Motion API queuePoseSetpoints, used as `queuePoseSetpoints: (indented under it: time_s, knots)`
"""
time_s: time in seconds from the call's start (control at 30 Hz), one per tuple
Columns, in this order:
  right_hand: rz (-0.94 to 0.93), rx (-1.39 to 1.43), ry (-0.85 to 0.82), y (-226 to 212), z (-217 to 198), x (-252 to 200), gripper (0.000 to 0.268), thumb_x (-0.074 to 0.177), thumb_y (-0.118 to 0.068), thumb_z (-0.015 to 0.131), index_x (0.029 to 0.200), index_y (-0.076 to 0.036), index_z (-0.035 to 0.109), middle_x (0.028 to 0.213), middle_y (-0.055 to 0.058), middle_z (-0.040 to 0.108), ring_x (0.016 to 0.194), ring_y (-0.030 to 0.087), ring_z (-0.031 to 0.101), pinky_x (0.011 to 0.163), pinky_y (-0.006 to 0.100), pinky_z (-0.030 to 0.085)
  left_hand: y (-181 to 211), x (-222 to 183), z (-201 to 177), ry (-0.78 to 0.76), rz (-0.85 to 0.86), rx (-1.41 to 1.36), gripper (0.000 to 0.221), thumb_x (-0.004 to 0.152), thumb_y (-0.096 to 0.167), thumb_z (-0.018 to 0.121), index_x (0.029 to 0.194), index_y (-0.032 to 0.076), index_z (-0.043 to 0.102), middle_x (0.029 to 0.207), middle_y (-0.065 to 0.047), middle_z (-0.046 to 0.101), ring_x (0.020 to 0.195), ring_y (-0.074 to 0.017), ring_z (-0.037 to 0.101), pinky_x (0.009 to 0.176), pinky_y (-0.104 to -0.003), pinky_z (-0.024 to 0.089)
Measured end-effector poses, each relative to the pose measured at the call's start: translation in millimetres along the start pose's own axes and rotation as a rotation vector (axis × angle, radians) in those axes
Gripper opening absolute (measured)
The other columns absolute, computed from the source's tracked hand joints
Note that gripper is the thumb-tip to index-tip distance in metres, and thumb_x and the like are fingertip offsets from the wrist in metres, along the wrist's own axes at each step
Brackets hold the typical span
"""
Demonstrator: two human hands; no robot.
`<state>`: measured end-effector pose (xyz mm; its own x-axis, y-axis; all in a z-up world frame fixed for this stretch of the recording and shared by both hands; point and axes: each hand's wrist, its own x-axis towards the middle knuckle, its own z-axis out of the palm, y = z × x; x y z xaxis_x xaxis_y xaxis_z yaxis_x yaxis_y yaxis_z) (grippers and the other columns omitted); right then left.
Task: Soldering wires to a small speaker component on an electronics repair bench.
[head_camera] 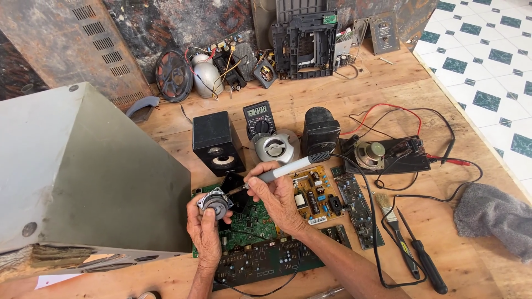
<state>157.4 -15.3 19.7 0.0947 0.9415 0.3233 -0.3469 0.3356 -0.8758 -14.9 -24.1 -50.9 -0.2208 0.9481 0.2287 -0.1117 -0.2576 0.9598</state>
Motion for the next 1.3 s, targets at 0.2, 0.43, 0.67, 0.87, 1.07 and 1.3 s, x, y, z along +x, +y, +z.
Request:
queuePoseSetpoints:
  time_s: [0.2,0.43,0.67,0.87,1.07,1.3]
  knots:
    - [0.005,-0.033,0.014,-2,0,2,0.019,0.097,-0.023,0.061,0.104,-0.006,0.058,0.092,0.007,0.068,0.066,0.011,0.066,0.053,0.019,0.052,-2,1,-1,0.007,-0.014,-0.010,0.038,0.093,0.028,0.052,0.120,0.002,0.051,0.086,-0.017,0.061,0.056,-0.0254,0.066,0.047,-0.031,0.053]
    - [0.029,0.017,0.029,3,-1,3,0.017,0.097,-0.021,0.061,0.105,-0.006,0.058,0.092,0.008,0.068,0.066,0.010,0.065,0.053,0.020,0.052,4,1,3,0.004,-0.010,0.029,0.038,0.093,0.028,0.050,0.121,0.002,0.051,0.087,-0.017,0.060,0.055,-0.0245,0.065,0.048,-0.031,0.054]
    - [0.031,0.025,0.017,4,0,2,0.018,0.097,-0.021,0.062,0.105,-0.006,0.057,0.093,0.008,0.068,0.068,0.010,0.065,0.054,0.020,0.052,5,1,2,0.007,-0.010,0.055,0.038,0.093,0.028,0.050,0.121,0.003,0.052,0.086,-0.016,0.061,0.056,-0.0239,0.066,0.047,-0.030,0.055]
    - [0.033,0.030,0.022,5,0,2,0.018,0.097,-0.020,0.062,0.106,-0.005,0.058,0.093,0.010,0.069,0.067,0.011,0.066,0.053,0.020,0.052,4,2,1,-0.003,-0.016,0.041,0.038,0.094,0.029,0.051,0.121,0.003,0.052,0.088,-0.016,0.061,0.057,-0.0239,0.067,0.046,-0.030,0.055]
    - [0.071,0.002,0.046,11,-1,2,0.020,0.095,-0.022,0.064,0.106,-0.006,0.058,0.092,0.010,0.069,0.067,0.013,0.068,0.053,0.021,0.054,-2,3,-2,-0.014,-0.034,-0.005,0.039,0.094,0.030,0.052,0.122,0.002,0.051,0.088,-0.016,0.061,0.058,-0.0243,0.067,0.047,-0.030,0.054]
    - [0.086,-0.009,0.059,15,-3,2,0.020,0.095,-0.022,0.064,0.107,-0.007,0.058,0.090,0.009,0.070,0.068,0.013,0.068,0.054,0.021,0.055,-2,3,-2,-0.005,-0.064,0.003,0.041,0.094,0.031,0.052,0.124,0.003,0.050,0.089,-0.016,0.061,0.059,-0.0240,0.067,0.049,-0.031,0.054]
